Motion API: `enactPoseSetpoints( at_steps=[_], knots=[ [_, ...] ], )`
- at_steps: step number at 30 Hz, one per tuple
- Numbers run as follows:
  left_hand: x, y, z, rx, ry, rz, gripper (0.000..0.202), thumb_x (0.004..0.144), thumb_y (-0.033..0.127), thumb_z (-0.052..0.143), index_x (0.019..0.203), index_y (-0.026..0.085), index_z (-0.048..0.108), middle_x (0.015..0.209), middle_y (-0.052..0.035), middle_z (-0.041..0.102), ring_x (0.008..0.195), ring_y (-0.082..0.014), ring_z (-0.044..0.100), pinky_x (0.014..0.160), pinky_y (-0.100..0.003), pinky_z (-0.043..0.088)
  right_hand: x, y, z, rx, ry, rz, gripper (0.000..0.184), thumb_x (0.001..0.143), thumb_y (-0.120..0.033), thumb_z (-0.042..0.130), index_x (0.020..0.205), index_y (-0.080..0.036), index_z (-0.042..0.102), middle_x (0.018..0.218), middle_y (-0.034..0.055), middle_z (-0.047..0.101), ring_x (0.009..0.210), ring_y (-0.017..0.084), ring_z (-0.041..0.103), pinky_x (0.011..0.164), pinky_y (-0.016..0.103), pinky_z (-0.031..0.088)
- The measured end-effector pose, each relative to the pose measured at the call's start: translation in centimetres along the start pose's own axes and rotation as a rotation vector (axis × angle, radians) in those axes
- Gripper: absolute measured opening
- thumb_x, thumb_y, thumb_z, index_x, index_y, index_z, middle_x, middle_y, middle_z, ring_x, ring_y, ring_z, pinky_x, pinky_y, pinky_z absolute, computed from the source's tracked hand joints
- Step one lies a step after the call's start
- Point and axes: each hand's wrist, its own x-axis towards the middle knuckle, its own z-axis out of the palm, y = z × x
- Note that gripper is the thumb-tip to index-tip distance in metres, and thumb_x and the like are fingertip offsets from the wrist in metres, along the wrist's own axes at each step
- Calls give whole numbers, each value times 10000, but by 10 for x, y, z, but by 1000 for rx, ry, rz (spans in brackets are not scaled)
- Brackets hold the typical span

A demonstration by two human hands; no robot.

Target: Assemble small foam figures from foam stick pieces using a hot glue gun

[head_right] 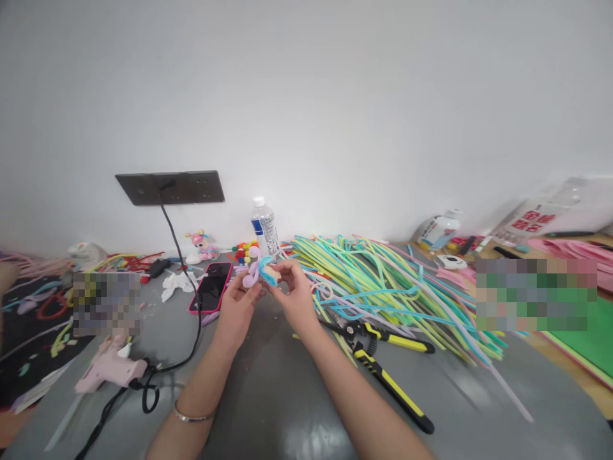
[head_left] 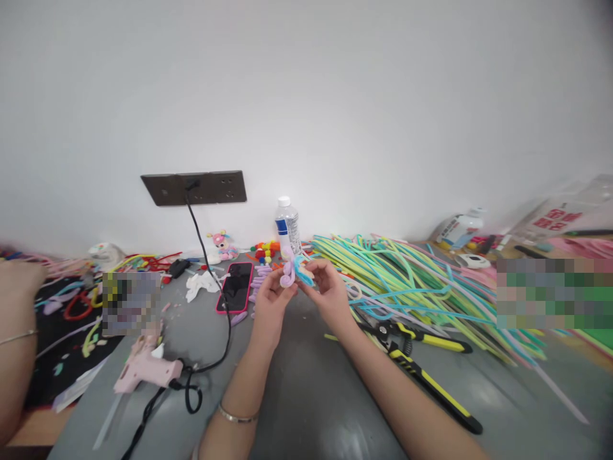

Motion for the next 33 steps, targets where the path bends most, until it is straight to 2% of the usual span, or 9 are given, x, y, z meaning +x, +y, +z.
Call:
enactPoseSetpoints(
  at_steps=[5, 13, 23, 29, 31, 33],
  knots=[
    [2, -2, -5, 16, -29, 61, 471, 620, 305, 917, 1056, 246, 747, 1069, -52, 771, 994, -201, 704, 911, -335, 543, 1, -5, -3, -80, -39, -81, 208, 818, -230, 757, 974, -260, 622, 986, 38, 605, 926, 204, 603, 787, 330, 518],
    [0, 0, -6, 111, -7, 105, 441, 632, 352, 908, 1018, 240, 729, 1025, -58, 756, 917, -199, 697, 837, -310, 547, 1, -10, -5, -162, -88, -101, 198, 860, -218, 709, 1038, -269, 637, 1086, 86, 610, 1039, 258, 601, 832, 394, 523],
    [1, -1, -8, 139, 1, 118, 505, 602, 313, 915, 1061, 247, 715, 1135, -77, 736, 1060, -235, 682, 883, -323, 542, 0, -7, -6, -156, -101, -103, 288, 871, -164, 686, 1132, -267, 621, 1099, 73, 602, 1007, 230, 611, 834, 366, 507],
    [1, 0, -8, 166, 35, 178, 455, 628, 336, 905, 1036, 239, 731, 1069, -66, 754, 1027, -237, 696, 884, -329, 540, 0, -11, -4, -129, -97, -50, 254, 866, -221, 697, 1111, -265, 645, 1104, 78, 639, 1015, 237, 625, 871, 376, 511],
    [2, -1, -9, 154, 60, 203, 459, 613, 341, 917, 1022, 241, 732, 1044, -58, 755, 999, -227, 701, 872, -318, 538, 1, -13, -4, -104, -73, -29, 205, 890, -270, 680, 1093, -265, 659, 1099, 80, 640, 992, 233, 626, 867, 377, 509],
    [3, -1, -10, 143, 78, 221, 478, 601, 335, 927, 1027, 240, 732, 1028, -53, 751, 981, -217, 699, 859, -306, 533, 1, -16, -5, -84, -31, 16, 154, 924, -360, 648, 1031, -256, 681, 1014, 68, 648, 906, 220, 621, 808, 358, 504]
  ],
)
